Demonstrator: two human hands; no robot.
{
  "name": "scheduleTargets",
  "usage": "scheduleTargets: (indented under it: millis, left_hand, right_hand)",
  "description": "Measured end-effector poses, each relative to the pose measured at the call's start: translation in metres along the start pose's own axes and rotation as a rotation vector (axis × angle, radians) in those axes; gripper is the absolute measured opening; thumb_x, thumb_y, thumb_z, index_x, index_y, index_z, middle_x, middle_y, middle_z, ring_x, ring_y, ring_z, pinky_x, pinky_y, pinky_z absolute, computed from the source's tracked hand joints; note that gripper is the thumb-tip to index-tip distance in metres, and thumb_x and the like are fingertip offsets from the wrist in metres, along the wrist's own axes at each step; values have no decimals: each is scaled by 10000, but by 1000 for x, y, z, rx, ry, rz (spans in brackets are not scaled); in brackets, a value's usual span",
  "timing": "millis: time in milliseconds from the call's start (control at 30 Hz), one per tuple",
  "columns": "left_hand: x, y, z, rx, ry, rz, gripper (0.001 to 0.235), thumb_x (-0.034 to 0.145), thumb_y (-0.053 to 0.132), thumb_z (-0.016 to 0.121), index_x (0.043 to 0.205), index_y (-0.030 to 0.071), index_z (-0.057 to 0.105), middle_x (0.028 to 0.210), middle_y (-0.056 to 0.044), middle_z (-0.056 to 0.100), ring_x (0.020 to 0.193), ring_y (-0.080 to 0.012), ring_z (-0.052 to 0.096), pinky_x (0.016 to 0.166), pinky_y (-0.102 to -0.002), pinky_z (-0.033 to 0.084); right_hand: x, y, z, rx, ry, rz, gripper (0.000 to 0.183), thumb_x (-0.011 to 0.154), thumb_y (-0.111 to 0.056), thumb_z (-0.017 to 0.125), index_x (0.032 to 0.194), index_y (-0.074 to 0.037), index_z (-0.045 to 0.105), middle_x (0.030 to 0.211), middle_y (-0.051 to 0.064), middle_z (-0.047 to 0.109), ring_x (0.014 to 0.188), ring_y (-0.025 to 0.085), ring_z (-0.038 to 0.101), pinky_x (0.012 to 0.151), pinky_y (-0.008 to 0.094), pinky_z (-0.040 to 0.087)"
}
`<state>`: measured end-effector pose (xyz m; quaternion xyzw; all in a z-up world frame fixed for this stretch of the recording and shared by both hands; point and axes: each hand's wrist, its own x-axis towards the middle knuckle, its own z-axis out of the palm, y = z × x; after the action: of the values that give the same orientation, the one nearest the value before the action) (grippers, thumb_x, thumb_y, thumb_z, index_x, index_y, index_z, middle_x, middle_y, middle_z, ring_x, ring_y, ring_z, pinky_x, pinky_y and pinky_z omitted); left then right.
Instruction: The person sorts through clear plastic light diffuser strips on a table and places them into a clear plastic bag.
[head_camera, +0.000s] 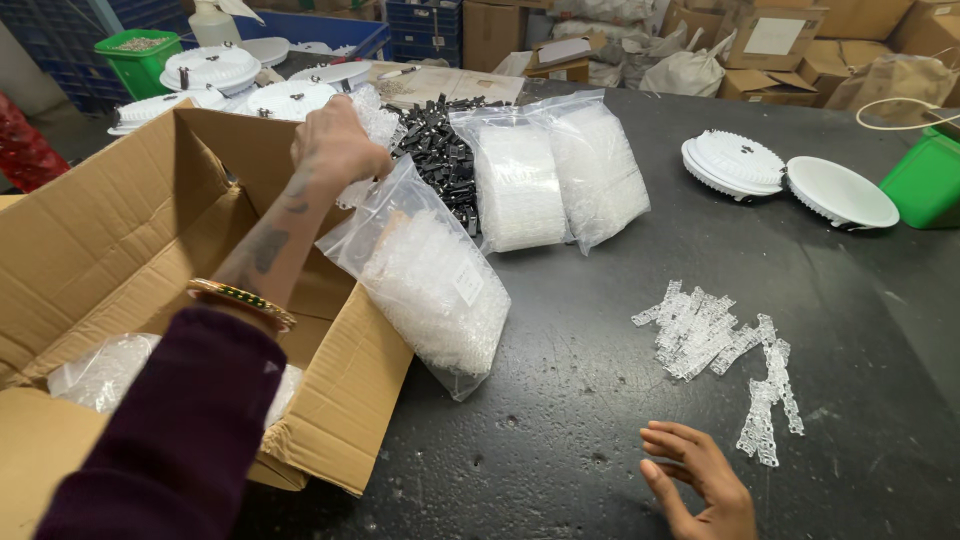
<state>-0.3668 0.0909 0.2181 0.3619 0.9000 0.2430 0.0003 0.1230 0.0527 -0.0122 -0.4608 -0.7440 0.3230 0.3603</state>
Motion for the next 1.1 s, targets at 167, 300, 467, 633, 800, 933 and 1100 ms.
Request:
scheduleTargets:
  millis: [167, 300, 467, 633, 800, 933, 1100]
  left_hand:
    - [-8, -12, -1, -151, -66, 112, 850, 605, 164, 944, 1303, -1, 489, 1215, -214, 638, 1153, -342, 604, 992, -405, 491]
    - [-15, -12, 2, -480, -167, 155, 900, 554, 97, 918, 1312, -59, 458, 1188, -203, 654, 1137, -302, 666, 976, -358, 540]
    - [-23, 1, 7, -704, -242, 35, 976, 537, 61, 881, 1358, -66, 369, 1163, -218, 620, 1123, -333, 672, 920, -457, 584]
    - [-20, -3, 0, -784, -373, -44, 724, 644, 132, 885, 1226, -159, 570, 1270, -266, 626, 1199, -324, 634, 947, -544, 513]
    - [-12, -19, -6, -814, -543, -17, 365, 672, 160, 798, 978, -34, 756, 1166, -234, 719, 1067, -337, 705, 912, -495, 522]
    - [-9, -32, -2, -791, -496, -52, 306, 686, 142, 821, 935, -30, 775, 1065, -157, 746, 936, -244, 750, 860, -361, 547]
    - [-6, -41, -1, -937, -568, -34, 299, 657, 117, 804, 911, -34, 760, 963, -161, 763, 823, -244, 758, 778, -357, 600]
  right_hand:
    - [8, -38, 2, 4, 39, -90, 206, 865, -142, 688, 1038, -75, 779, 1130, 86, 760, 1002, 201, 774, 838, 350, 618]
    - [65, -104, 32, 67, -69, -279, 200, 904, -231, 689, 939, -61, 789, 853, 91, 783, 731, 170, 746, 622, 298, 629]
    - [163, -220, 112, 276, -268, -296, 326, 905, -310, 703, 1037, -12, 712, 869, 109, 728, 647, 149, 724, 559, 293, 612]
    - [178, -262, 150, 198, -86, -750, 290, 804, -3, 678, 1090, -32, 638, 1130, 115, 606, 955, 190, 707, 679, 262, 629]
    - [180, -257, 146, 27, -139, -870, 318, 866, 50, 693, 1130, -127, 664, 1155, 75, 586, 873, 181, 720, 687, 263, 621]
    - [189, -257, 145, 25, -168, -923, 244, 874, -29, 744, 1070, -152, 663, 1165, 62, 575, 853, 163, 739, 699, 272, 608]
    - [190, -258, 138, -185, -192, -1016, 292, 829, -96, 802, 1082, -143, 665, 1196, 61, 588, 782, 206, 716, 728, 344, 599]
